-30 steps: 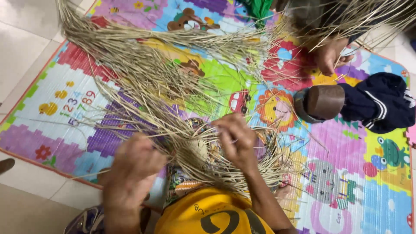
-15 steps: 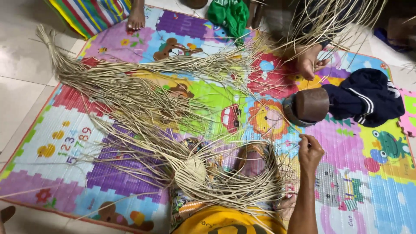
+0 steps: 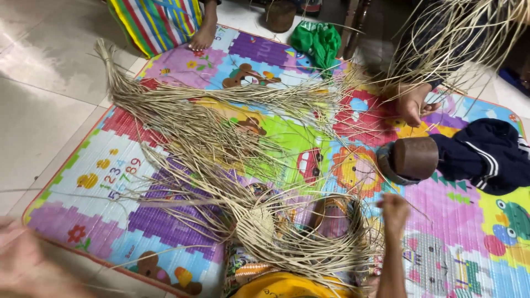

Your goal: Weaving dried straw strands together to create a circular mat or basket base

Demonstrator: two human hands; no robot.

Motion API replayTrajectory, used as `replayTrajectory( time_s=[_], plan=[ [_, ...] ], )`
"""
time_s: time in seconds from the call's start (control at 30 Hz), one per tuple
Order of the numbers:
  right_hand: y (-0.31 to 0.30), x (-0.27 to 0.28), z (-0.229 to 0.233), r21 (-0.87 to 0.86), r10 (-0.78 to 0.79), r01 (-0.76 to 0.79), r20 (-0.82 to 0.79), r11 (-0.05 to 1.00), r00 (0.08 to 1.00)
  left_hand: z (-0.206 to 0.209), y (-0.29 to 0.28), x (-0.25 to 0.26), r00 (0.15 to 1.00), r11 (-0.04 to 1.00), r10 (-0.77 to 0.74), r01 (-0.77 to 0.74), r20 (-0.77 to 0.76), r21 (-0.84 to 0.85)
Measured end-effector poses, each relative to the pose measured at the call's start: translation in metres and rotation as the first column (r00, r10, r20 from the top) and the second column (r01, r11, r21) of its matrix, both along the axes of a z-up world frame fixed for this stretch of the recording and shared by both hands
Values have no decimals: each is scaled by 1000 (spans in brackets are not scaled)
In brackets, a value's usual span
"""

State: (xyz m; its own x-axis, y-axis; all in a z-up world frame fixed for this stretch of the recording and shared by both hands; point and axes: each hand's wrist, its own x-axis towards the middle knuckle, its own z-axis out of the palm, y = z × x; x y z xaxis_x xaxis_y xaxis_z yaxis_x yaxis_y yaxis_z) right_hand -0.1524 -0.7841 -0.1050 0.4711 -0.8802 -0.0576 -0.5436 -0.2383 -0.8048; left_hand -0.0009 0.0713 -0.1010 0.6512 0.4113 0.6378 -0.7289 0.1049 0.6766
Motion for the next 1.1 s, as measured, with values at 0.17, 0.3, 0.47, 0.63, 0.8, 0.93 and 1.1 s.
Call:
replayTrajectory(
  time_s=[0.17,0.3,0.47,0.63,0.8,0.93,1.1],
  plan=[
    [197,57,54,669,125,-315,317,673,940,139,-259,-10,812,649,-583,492,36,-581],
    [303,58,86,546,290,-747,697,379,656,103,-390,-55,704,858,-508,363,-497,-362],
    [330,54,102,426,357,-776,712,465,605,98,-418,-70,637,818,-574,454,-514,-352],
    [297,69,96,388,420,-760,659,521,624,84,-408,-41,580,657,-733,469,-355,-590],
    [265,64,77,446,608,-832,574,331,549,100,-372,-20,617,648,-714,403,-332,-646],
    [254,59,70,490,618,-812,543,318,569,102,-355,-15,647,658,-683,345,-339,-670],
    [230,54,50,522,646,-809,525,270,554,104,-335,-9,697,637,-658,313,-285,-705]
  ],
)
